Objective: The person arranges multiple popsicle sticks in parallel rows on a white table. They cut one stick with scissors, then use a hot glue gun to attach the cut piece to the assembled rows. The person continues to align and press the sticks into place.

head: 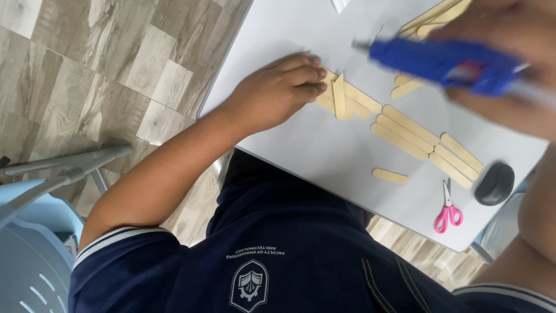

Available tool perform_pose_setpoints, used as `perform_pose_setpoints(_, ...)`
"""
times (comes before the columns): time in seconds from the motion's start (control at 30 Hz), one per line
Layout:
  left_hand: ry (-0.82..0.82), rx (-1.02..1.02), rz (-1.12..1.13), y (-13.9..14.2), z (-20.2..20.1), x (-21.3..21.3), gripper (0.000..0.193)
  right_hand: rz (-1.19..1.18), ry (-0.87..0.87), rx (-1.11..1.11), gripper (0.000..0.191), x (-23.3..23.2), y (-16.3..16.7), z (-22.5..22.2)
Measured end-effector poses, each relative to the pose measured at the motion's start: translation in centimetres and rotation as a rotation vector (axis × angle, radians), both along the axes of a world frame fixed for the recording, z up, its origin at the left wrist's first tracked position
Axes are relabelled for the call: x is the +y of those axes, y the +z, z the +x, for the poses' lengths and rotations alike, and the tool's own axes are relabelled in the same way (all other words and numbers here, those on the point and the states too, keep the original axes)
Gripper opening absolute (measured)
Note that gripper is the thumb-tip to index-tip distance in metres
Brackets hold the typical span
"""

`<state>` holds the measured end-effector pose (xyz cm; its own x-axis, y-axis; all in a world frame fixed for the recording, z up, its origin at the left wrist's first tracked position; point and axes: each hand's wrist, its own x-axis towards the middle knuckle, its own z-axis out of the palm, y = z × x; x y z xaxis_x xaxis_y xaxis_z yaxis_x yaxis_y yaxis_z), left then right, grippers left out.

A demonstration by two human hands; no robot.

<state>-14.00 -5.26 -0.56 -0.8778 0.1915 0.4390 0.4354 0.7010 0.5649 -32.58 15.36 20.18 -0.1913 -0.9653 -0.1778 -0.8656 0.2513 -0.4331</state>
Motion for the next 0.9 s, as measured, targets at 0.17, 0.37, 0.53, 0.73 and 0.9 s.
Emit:
perform_pose_setpoints(0.17, 0.003, -0.033, 0.019, 0.1, -0.1, -0.1, 0.022, 0.062, 0.188, 0.494, 0.041, 2.4, -1.8, 4.0)
perform_pose_setpoints(0.37, -0.022, -0.052, 0.024, 0.0, 0.0, -0.2, 0.021, 0.064, 0.218, 0.508, 0.033, 0.5, -3.0, 4.2)
perform_pose_setpoints(0.53, -0.013, -0.064, 0.057, 0.1, 0.0, -0.2, 0.021, 0.079, 0.244, 0.618, 0.022, -0.9, -4.3, 4.3)
perform_pose_setpoints(0.73, 0.054, -0.005, 0.07, -0.1, 0.1, 0.0, 0.023, 0.051, 0.246, 0.65, 0.018, -2.3, -3.7, 4.5)
perform_pose_setpoints(0.9, 0.121, 0.043, -0.029, -0.7, -0.3, 0.0, 0.022, 0.06, 0.237, 0.708, 0.014, -2.6, -3.0, 4.4)
